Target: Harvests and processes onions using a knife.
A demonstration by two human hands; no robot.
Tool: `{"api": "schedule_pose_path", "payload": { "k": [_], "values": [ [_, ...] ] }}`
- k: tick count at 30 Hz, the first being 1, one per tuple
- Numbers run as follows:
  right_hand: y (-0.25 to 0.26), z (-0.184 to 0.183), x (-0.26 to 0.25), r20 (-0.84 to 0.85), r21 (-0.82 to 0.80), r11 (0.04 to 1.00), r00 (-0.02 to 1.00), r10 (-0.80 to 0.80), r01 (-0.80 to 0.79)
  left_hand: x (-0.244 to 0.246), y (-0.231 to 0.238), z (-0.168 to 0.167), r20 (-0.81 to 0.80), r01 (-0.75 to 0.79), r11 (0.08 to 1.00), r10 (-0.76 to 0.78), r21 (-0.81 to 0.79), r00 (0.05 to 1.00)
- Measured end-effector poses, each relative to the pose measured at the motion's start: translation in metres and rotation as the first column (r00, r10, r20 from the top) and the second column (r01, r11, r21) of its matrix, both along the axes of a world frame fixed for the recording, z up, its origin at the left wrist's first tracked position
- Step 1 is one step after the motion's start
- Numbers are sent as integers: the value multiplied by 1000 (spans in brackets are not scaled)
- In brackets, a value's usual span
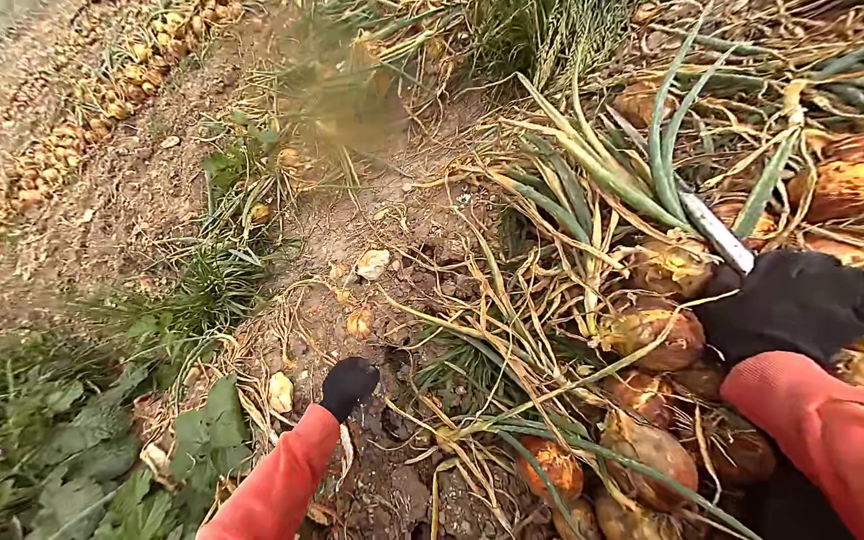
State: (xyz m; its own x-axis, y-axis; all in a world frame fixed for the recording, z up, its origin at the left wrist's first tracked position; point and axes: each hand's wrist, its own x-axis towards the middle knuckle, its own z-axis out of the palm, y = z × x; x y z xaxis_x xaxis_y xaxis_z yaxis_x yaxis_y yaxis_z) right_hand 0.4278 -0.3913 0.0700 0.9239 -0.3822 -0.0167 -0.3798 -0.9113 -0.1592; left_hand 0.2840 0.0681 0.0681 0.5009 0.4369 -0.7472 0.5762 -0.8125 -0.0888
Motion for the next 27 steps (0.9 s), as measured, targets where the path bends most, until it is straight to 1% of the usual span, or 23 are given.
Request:
{"api": "schedule_pose_path", "payload": {
  "k": [2, 4, 6, 7, 8, 9, 10, 11, 12, 13, 14, 15, 16, 17, 18, 19, 20, 21, 22, 23, 24, 25, 27],
  "values": [
    [0, 0, 0, 11, -8, 1000, 1000, 0, 1, -11, 1, -8, 131, -92, 995, 98, -50, 987],
    [-1, 0, 2, 14, -13, 1000, 1000, -12, 12, -11, -16, 2, 283, -86, 984, 129, -158, 950],
    [-4, -2, 2, 9, -3, 1000, 1000, -8, 8, -5, -46, 29, 482, 28, 936, 155, -351, 862],
    [-5, -5, 1, 2, 11, 1000, 1000, -8, 8, 2, -62, 45, 532, 132, 897, 126, -421, 837],
    [-5, -8, 0, -3, 19, 1000, 1000, -13, 13, 8, -78, 59, 576, 264, 846, 61, -463, 815],
    [-5, -11, -1, -2, 25, 1000, 1000, -12, 12, 11, -94, 71, 623, 405, 780, -25, -477, 782],
    [-5, -11, 2, 6, 33, 999, 1000, -4, 4, 9, -112, 81, 677, 541, 686, -95, -487, 730],
    [-5, -11, 5, 11, 41, 999, 1000, -2, 1, 1, -128, 88, 734, 664, 560, -140, -495, 665],
    [-6, -9, 8, 9, 48, 999, 1000, 0, 0, -11, -145, 93, 775, 751, 434, -166, -497, 609],
    [-6, -7, 8, 8, 48, 999, 1000, 4, -4, -26, -160, 95, 785, 792, 333, -194, -512, 589],
    [-7, -5, 7, 2, 51, 999, 1000, 12, -12, -43, -173, 92, 769, 794, 275, -219, -542, 600],
    [-9, -5, 5, -7, 52, 999, 1000, 15, -15, -59, -183, 84, 735, 779, 280, -265, -561, 624],
    [-9, -5, 5, -18, 59, 998, 1000, 13, -12, -71, -189, 73, 669, 744, 322, -327, -585, 667],
    [-9, -7, 4, -21, 76, 997, 1000, 12, -11, -76, -187, 59, 574, 680, 390, -366, -620, 733],
    [-9, -9, 6, -15, 92, 996, 1000, 14, -13, -74, -178, 46, 483, 593, 487, -345, -641, 805],
    [-10, -11, 7, -4, 97, 995, 1000, 18, -17, -67, -161, 37, 456, 508, 616, -257, -602, 852],
    [-12, -13, 8, 4, 85, 996, 1000, 18, -18, -54, -141, 32, 496, 415, 771, -150, -482, 855],
    [-14, -16, 8, 8, 74, 997, 1000, 15, -16, -34, -117, 32, 544, 299, 908, -98, -295, 833],
    [-15, -16, 8, 5, 59, 998, 1000, 11, -11, -11, -89, 30, 556, 183, 978, -98, -99, 826],
    [-16, -16, 7, 0, 58, 998, 1000, 2, -2, 10, -58, 26, 538, 124, 990, -143, 72, 831],
    [-15, -17, 7, 2, 54, 999, 1000, -5, 5, 28, -29, 21, 479, 129, 973, -207, 190, 853],
    [-16, -19, 7, 6, 43, 999, 1000, -9, 8, 43, -4, 16, 390, 175, 949, -270, 263, 880],
    [-12, -14, 6, -14, 19, 1000, 1000, -17, 18, 61, 20, 12, 136, 266, 917, -316, 297, 939]
  ]
}}
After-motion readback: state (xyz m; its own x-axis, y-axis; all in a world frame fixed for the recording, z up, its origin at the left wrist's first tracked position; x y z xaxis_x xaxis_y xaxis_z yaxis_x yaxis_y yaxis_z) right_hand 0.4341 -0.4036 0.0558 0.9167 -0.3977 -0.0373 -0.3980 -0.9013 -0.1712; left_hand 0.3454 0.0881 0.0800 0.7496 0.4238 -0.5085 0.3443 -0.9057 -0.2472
